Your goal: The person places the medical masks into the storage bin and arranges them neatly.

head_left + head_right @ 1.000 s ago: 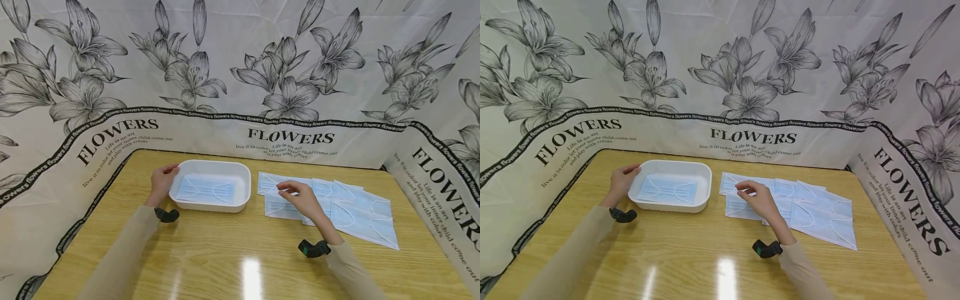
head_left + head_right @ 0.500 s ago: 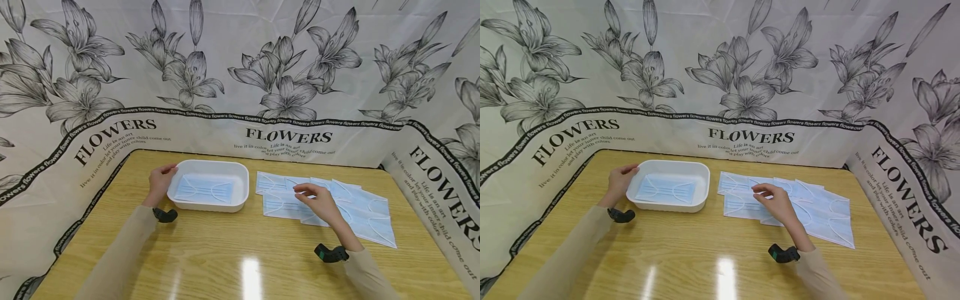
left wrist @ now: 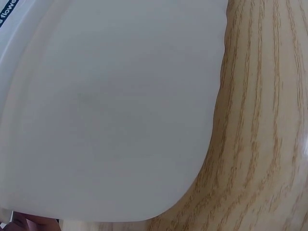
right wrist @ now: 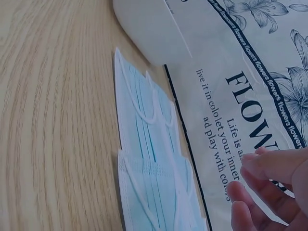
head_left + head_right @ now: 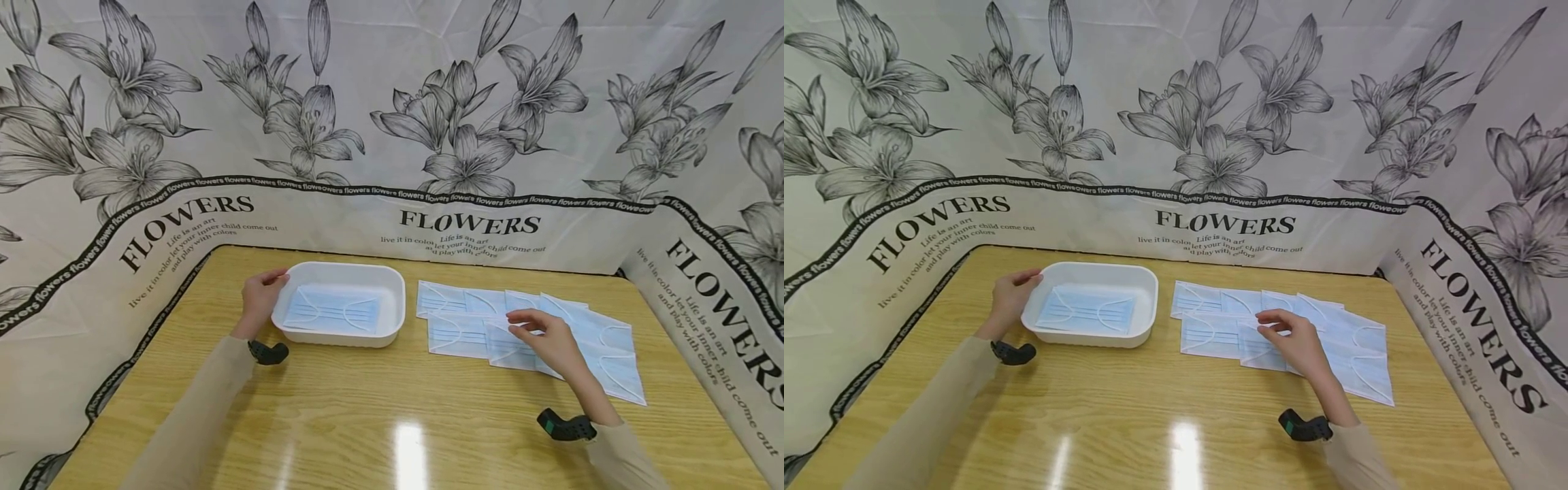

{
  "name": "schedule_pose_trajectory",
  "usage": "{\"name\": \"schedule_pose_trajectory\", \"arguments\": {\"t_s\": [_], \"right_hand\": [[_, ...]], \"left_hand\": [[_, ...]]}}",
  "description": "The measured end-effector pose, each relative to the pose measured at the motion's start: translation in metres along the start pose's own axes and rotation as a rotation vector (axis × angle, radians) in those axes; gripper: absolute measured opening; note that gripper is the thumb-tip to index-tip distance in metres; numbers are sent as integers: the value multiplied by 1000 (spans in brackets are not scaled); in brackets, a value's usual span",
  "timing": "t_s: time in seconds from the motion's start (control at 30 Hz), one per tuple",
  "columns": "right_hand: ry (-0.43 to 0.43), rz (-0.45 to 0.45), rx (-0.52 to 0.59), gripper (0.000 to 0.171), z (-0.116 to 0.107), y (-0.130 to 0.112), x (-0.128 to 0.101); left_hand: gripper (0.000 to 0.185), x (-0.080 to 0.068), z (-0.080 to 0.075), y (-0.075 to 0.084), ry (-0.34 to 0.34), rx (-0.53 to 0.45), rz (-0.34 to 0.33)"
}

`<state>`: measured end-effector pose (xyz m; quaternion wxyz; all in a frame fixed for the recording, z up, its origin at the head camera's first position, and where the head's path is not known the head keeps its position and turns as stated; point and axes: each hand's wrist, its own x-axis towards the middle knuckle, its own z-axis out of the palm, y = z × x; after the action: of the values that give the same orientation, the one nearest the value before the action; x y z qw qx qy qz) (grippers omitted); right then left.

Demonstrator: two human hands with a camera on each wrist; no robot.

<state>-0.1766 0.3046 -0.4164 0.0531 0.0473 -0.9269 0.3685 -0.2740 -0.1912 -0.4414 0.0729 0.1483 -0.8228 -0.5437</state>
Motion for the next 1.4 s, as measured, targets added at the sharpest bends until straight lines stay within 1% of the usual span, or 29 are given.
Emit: {"name": "schedule_pose_trajectory", "arguments": {"t_s": [0.13,0.4,0.77,0.9,1.03,1.1,1.27,1.4], "right_hand": [[4,14,-23,32,-7,11,-7],[22,35,-38,35,-24,27,-17],[59,60,22,44,-51,54,-26],[55,103,100,40,-59,69,-27],[36,185,211,29,-68,82,-29],[40,214,263,27,-72,86,-31],[52,236,377,31,-80,96,-34],[65,245,449,29,-87,107,-36]], "left_hand": [[35,-1,0,1,-3,0,1],[35,-2,0,3,-3,-2,-20],[35,-2,0,3,2,6,-13],[35,-1,0,3,2,11,-12],[35,-1,0,3,1,16,-9],[35,-2,0,4,-1,15,-10],[35,-3,0,5,-6,5,-23],[35,-2,-1,5,-4,7,-22]]}}
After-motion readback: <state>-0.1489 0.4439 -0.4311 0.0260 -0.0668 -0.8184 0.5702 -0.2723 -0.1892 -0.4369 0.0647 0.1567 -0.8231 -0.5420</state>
